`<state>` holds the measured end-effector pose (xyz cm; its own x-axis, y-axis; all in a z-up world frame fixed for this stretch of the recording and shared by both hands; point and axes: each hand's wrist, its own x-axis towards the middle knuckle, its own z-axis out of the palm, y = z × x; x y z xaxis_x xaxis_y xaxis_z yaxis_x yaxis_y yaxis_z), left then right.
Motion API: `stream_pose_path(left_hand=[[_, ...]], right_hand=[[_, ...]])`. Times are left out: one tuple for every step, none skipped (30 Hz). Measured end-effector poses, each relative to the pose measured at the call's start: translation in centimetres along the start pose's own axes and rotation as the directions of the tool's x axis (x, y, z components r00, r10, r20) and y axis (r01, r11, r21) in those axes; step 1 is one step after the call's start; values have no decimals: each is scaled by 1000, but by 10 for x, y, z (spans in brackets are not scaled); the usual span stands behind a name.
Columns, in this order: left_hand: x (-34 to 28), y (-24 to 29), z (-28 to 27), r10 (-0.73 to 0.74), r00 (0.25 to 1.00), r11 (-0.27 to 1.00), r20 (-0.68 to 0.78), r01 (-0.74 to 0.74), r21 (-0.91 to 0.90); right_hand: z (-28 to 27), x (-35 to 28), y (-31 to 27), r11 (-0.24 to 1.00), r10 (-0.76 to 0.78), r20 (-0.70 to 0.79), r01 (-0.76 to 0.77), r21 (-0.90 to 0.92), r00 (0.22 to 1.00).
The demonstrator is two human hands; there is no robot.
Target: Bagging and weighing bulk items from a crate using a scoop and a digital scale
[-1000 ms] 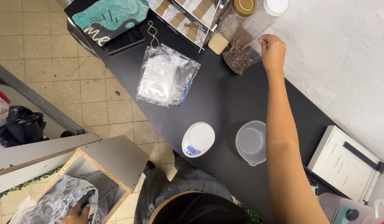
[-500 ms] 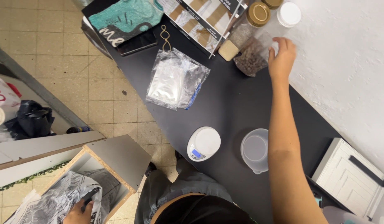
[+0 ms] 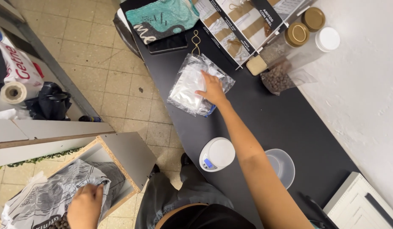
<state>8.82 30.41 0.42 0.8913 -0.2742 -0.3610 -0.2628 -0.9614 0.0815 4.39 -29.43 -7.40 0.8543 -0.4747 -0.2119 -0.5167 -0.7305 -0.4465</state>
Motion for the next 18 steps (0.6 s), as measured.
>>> stream_pose_path(left_hand=[[3,9,1,-6,1000,1000,1,6,-2],[7,18,2,165,982,983,-92,-171,-59],[11,27,2,321,927,933,-196,-345,-101],[15,43,1,318,928,934,-196,-342,-104],[18,59,0,372,912,902,-170,-399,-165],[20,74,-1,428,892,863,-146,-451,-227],[21,93,-1,426,893,864,-143,-449,-230],[24,114,0,436,900,864,6,-417,-283],[27,135,0,443,884,866,153,-376,-330],[24,164,-20,444,883,865,152,-379,-329],[21,193,-40,548,821,813,159,-478,-331],[16,220,-59,644,746,750,171,-571,-333],[23,236,-46,646,743,749,176,-573,-331],[31,253,-33,692,688,717,219,-621,-317],[38,270,-21,732,629,681,262,-666,-305],[45,281,-6,737,623,676,264,-672,-303],[52,293,8,752,590,655,295,-721,-228],[57,305,23,762,558,626,328,-764,-156]], right_hand=[[6,1,-2,1000,-5,4,5,-1,1000],[13,0,-3,998,28,47,-26,-52,998],[19,-1,-4,993,63,89,-54,-104,994],[27,-3,1,993,61,91,-51,-107,994],[34,-6,7,994,22,41,-18,-106,999],[42,-12,14,994,-13,-7,12,-105,1000],[47,-22,17,994,-12,-3,12,-106,1000],[50,-29,20,992,-72,-54,66,-104,996],[52,-37,24,987,-131,-105,120,-104,986],[52,-48,23,987,-130,-107,119,-105,986],[52,-60,23,990,-92,-111,79,-115,990],[54,-75,22,992,-48,-114,34,-122,992],[53,-85,20,992,-42,-113,28,-119,993],[51,-93,18,991,-72,-141,55,-121,987],[49,-102,16,989,-103,-170,82,-123,980],[39,-110,6,990,-95,-175,75,-121,980],[29,-117,-4,991,-95,-166,77,-113,982],[18,-125,-14,991,-96,-153,80,-106,984]])
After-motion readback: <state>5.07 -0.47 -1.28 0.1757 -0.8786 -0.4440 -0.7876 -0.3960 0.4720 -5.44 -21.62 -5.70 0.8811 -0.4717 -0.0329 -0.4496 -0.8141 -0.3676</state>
